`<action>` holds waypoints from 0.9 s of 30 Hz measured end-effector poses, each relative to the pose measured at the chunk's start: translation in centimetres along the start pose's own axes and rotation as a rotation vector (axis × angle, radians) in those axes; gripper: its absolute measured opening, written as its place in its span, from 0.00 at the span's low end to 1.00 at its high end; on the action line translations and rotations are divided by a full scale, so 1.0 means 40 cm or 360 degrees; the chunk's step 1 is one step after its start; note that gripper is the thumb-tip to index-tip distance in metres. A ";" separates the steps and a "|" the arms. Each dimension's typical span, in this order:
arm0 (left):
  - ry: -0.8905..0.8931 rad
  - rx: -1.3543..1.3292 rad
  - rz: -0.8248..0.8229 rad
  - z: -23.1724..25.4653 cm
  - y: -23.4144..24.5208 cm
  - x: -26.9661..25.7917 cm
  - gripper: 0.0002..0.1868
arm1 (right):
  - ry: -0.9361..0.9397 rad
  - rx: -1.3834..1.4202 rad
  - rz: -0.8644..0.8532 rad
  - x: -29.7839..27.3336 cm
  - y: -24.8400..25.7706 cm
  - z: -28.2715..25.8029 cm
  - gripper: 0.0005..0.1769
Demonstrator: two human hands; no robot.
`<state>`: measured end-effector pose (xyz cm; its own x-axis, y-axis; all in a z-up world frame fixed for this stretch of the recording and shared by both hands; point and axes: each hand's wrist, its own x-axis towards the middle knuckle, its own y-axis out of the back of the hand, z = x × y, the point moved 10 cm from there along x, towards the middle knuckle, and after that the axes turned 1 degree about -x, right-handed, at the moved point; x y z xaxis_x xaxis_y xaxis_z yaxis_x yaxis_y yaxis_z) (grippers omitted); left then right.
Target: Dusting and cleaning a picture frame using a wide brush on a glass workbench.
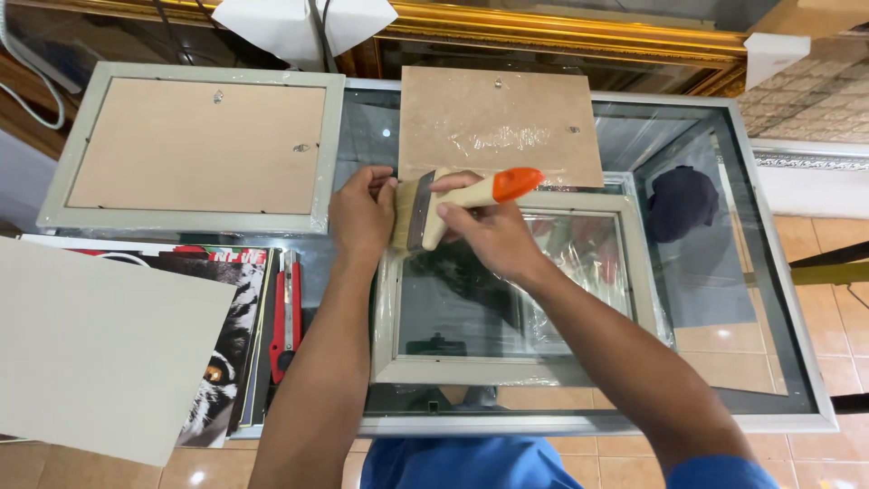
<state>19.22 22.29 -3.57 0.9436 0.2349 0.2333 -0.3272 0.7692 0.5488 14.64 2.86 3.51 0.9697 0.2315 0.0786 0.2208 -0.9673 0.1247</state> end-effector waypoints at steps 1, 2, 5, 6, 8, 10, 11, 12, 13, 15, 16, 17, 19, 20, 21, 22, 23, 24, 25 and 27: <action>-0.0004 -0.0005 0.0000 0.001 0.000 0.001 0.08 | 0.0003 -0.0004 0.0003 0.003 0.015 0.010 0.18; 0.0004 -0.0001 -0.0002 0.000 0.000 0.001 0.07 | -0.0007 -0.0177 -0.0032 0.007 0.024 0.022 0.17; 0.0018 -0.0003 -0.0015 0.005 0.004 -0.004 0.06 | -0.0055 -0.0496 -0.0070 -0.033 0.152 0.046 0.16; 0.0015 -0.0007 -0.0019 0.011 0.008 -0.001 0.05 | -0.0083 -0.0640 -0.0070 -0.052 0.212 0.051 0.16; 0.0070 -0.0048 -0.0047 0.025 0.014 -0.009 0.06 | -0.0194 -0.0726 0.0143 -0.124 0.384 0.040 0.16; 0.0123 -0.0084 -0.0073 0.029 0.017 -0.009 0.07 | -0.0306 -0.0804 0.0357 -0.188 0.520 0.024 0.16; 0.0128 -0.0085 -0.0075 0.030 0.018 -0.007 0.07 | -0.0339 -0.1048 0.0587 -0.221 0.589 -0.003 0.13; 0.0144 -0.0086 -0.0079 0.026 0.017 -0.014 0.07 | -0.0376 -0.1295 0.0811 -0.262 0.653 -0.033 0.12; 0.0149 -0.0084 -0.0082 0.022 0.013 -0.015 0.07 | -0.0380 -0.1295 0.0806 -0.253 0.613 -0.036 0.12; 0.0144 -0.0053 -0.0073 0.016 0.011 -0.007 0.07 | -0.0428 -0.1439 0.0920 -0.235 0.547 -0.051 0.15; 0.0143 -0.0055 -0.0071 0.013 0.010 -0.004 0.07 | -0.0425 -0.1440 0.0920 -0.229 0.472 -0.052 0.15; 0.0140 -0.0010 -0.0088 0.010 0.006 -0.001 0.08 | -0.0089 -0.1033 0.0635 -0.195 0.349 -0.065 0.16; 0.0142 0.0033 -0.0108 -0.003 -0.002 -0.003 0.08 | 0.0232 -0.0623 0.0345 -0.183 0.180 -0.078 0.16; 0.0027 0.0060 -0.0133 0.007 -0.006 0.001 0.09 | 0.0177 -0.0392 0.0135 -0.177 0.106 -0.050 0.17; -0.0087 0.0086 -0.0158 0.017 -0.010 0.003 0.09 | 0.0119 -0.0160 -0.0074 -0.174 0.030 -0.025 0.20; -0.0081 0.0090 -0.0163 0.006 -0.013 -0.003 0.09 | 0.0112 -0.0155 -0.0075 -0.174 0.032 -0.017 0.20; -0.0108 0.0064 -0.0113 0.001 -0.008 -0.009 0.08 | 0.0091 -0.0081 -0.0085 -0.173 0.034 -0.008 0.17; -0.0144 0.0029 -0.0057 0.001 -0.005 -0.005 0.07 | 0.0081 -0.0016 -0.0091 -0.165 0.039 -0.004 0.15; -0.0148 0.0025 -0.0056 0.003 -0.004 0.001 0.07 | 0.0083 -0.0020 -0.0088 -0.153 0.082 0.011 0.15; -0.0077 -0.0097 -0.0021 -0.008 0.001 -0.004 0.06 | -0.0007 -0.0255 -0.0065 -0.144 0.173 0.055 0.14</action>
<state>19.08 22.46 -3.84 0.9437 0.1971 0.2657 -0.3100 0.8073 0.5022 10.83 -5.39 1.75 0.9608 0.2692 0.0661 0.2406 -0.9282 0.2838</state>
